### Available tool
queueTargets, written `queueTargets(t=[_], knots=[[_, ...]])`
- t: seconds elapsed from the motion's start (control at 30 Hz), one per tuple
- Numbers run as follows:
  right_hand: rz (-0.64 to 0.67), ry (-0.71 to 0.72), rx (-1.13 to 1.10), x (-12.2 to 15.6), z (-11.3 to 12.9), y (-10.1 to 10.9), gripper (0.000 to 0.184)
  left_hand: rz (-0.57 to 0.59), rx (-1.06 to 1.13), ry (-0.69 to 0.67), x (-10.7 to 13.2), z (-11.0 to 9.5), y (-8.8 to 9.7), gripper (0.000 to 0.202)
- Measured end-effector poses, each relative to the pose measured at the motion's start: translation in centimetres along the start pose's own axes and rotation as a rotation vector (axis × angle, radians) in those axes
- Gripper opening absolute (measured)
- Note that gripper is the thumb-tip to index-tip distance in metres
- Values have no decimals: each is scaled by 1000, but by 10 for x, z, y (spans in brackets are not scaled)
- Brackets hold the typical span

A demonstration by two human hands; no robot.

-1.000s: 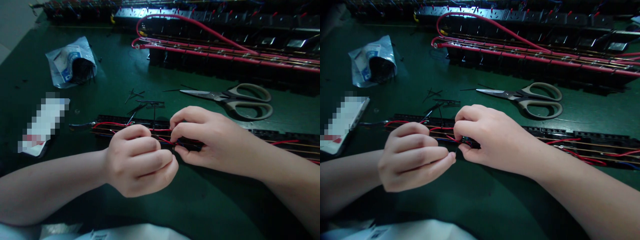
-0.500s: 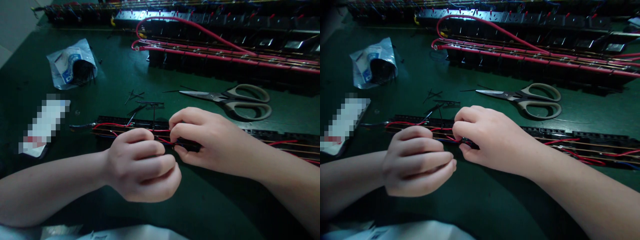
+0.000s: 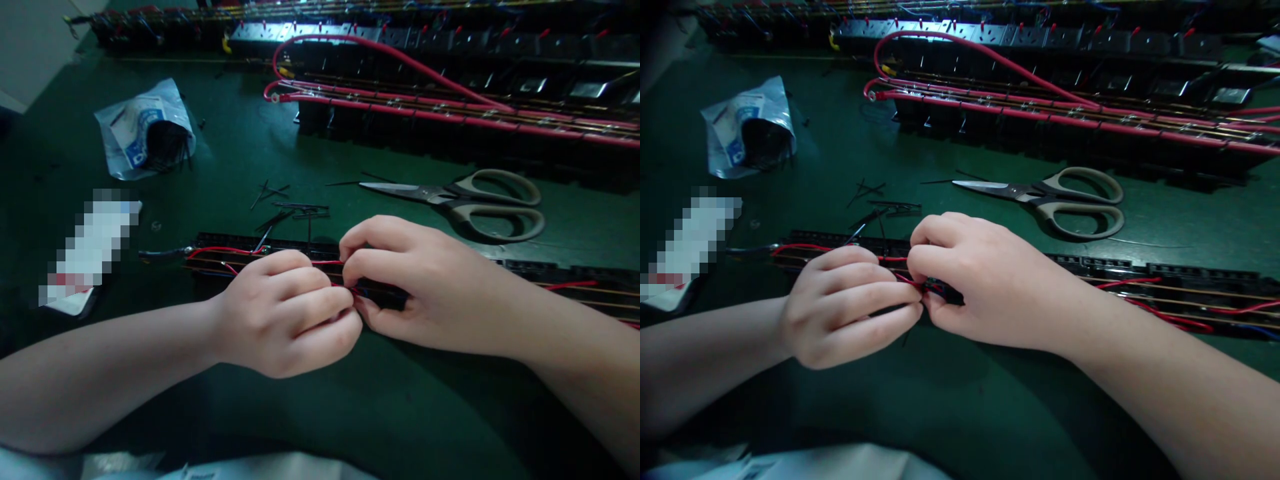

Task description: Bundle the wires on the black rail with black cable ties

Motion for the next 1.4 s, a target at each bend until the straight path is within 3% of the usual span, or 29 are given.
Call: queueTargets(t=[0.23,0.7,0.9,1.07,1.27,1.4], knots=[[-2,-11,29,0,0,-1,9,-20,27,-50,2,-5,2,12],[4,-86,113,-2,-3,-7,4,54,46,-53,-2,-5,-5,14],[8,-70,107,-2,-3,-6,5,-20,7,-73,0,-7,2,9],[56,-52,103,-2,-2,-8,7,68,37,-70,-3,-7,-5,11],[5,-68,123,-2,-2,-7,7,183,44,-75,-1,-9,-13,11],[1,-62,124,-2,-2,-7,6,179,32,-52,1,-8,-14,8]])
Point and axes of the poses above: each hand's wrist, its own x-axis away from the middle knuckle, its own y-axis out of the back of the hand, z = x × y, the point moved 8 cm from there along -x, towards the middle knuckle, and after that the axes turned 12 degrees about -y, right-handed, at the moved point
